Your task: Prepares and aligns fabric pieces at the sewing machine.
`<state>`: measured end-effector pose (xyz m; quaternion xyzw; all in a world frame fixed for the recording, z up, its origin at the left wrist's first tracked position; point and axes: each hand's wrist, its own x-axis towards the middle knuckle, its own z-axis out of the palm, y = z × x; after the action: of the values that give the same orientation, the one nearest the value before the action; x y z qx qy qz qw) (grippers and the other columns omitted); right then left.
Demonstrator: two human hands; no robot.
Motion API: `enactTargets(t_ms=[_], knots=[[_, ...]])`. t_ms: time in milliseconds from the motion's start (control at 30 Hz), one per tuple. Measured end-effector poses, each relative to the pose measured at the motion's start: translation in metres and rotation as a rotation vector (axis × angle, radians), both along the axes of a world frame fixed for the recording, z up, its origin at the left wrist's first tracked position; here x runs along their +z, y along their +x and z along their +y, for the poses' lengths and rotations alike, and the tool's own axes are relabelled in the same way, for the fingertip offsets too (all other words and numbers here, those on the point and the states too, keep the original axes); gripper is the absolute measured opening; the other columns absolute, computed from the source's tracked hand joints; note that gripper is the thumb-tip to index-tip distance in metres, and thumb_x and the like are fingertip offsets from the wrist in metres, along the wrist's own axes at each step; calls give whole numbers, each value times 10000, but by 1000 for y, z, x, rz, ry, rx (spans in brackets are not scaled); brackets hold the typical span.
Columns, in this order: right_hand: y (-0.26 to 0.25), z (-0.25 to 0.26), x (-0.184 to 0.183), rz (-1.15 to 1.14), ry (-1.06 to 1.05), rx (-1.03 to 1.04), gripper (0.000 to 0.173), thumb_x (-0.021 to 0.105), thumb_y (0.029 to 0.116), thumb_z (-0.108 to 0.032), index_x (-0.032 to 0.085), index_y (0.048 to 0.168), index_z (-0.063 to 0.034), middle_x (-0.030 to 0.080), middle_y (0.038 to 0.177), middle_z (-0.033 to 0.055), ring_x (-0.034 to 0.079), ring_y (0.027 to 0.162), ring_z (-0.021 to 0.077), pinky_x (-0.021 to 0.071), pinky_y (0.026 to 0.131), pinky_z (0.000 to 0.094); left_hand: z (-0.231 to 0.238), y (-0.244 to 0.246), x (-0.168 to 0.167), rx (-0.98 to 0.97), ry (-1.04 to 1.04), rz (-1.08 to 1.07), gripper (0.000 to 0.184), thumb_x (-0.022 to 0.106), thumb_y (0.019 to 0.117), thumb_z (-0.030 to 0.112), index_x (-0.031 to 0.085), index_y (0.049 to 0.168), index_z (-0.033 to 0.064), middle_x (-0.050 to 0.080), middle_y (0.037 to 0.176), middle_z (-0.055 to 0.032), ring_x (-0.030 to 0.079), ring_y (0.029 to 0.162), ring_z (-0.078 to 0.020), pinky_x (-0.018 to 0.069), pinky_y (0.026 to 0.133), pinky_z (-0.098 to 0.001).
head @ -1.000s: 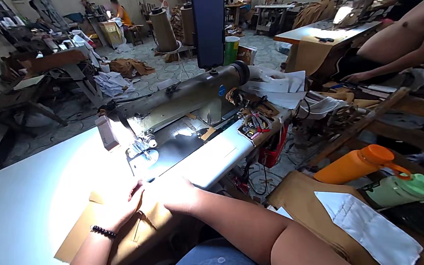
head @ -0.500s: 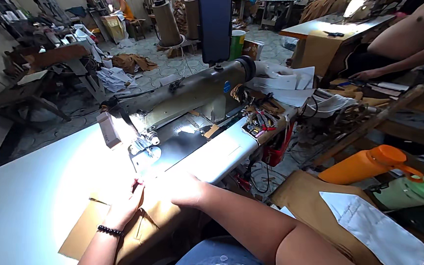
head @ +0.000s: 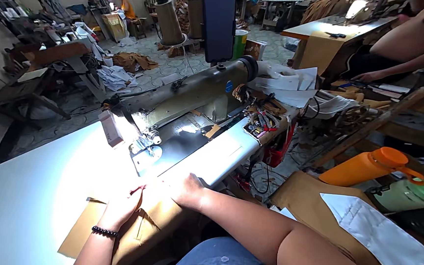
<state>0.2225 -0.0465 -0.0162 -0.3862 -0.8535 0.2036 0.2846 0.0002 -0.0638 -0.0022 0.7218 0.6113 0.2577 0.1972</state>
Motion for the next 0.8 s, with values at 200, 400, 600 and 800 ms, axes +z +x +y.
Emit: enactTargets(t_ms=[200,400,600,800], knots=[[3,-1,3,57,53,59,351,626,1002,-333,763,1074,-18,755,1034,166,725,1034,311,577,882,514,1,-8,-10,-67,104,-76,245,691,867,267,785,927,50,739,891,-23,666,831,-49,552,786,-282],[1,-2,0,-18,-6,2,443,588,1012,-382,746,909,19,737,891,183,734,913,336,580,803,531,-2,-7,-16,-50,144,-30,276,631,927,291,781,929,59,747,949,-36,687,885,-92,559,817,-330],[3,-2,3,-104,-53,32,516,526,1045,-398,718,841,34,715,843,196,722,886,350,563,778,535,-4,-6,-19,-48,167,-2,272,612,955,263,784,951,53,749,984,-65,703,931,-159,567,841,-398],[1,-3,-1,-157,13,30,465,473,1070,-341,743,916,4,730,876,186,733,905,344,571,770,533,-6,-3,-19,-44,203,47,317,557,983,249,780,975,24,752,1039,-109,711,987,-200,565,884,-410]])
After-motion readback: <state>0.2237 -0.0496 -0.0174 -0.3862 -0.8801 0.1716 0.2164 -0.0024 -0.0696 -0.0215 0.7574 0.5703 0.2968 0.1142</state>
